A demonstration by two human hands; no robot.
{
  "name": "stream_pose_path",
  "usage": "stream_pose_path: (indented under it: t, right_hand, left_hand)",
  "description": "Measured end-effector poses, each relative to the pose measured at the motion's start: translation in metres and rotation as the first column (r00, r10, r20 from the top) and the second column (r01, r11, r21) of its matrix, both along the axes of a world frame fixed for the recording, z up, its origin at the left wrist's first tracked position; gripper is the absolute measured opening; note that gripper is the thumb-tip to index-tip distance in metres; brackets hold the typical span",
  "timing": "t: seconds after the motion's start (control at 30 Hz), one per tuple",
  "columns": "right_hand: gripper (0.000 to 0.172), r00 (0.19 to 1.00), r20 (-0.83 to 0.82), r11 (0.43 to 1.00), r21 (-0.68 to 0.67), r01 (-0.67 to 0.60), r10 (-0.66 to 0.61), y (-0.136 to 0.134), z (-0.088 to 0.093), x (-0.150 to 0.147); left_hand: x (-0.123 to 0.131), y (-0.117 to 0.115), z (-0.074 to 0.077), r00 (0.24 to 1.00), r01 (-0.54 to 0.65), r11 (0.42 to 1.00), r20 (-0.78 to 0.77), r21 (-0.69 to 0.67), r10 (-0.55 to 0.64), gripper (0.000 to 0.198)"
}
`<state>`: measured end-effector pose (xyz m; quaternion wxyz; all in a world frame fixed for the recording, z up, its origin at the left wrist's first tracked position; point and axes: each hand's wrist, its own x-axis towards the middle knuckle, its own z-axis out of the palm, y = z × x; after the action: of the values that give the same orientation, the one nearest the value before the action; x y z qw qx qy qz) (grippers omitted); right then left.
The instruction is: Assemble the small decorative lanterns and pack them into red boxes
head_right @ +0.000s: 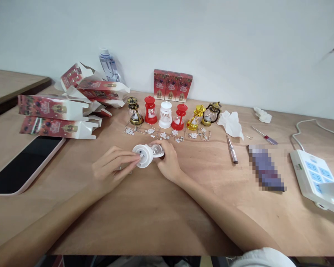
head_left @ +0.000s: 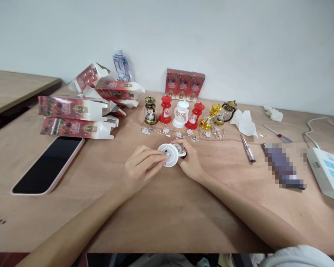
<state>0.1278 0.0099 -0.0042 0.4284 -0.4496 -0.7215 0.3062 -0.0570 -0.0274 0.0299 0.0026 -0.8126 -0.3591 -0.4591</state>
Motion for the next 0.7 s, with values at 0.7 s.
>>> stream_pose_path:
  t: [0.7]
  right_hand:
    - [0.035, 0.998, 0.037, 0.998, 0.024, -0.054, 0.053, -0.001, 0.004, -0.001]
  left_hand:
    - [-0.013, 0.008, -0.006, 0.983, -0.006, 0.950, -0.173, 0.312, 0.063, 0.029]
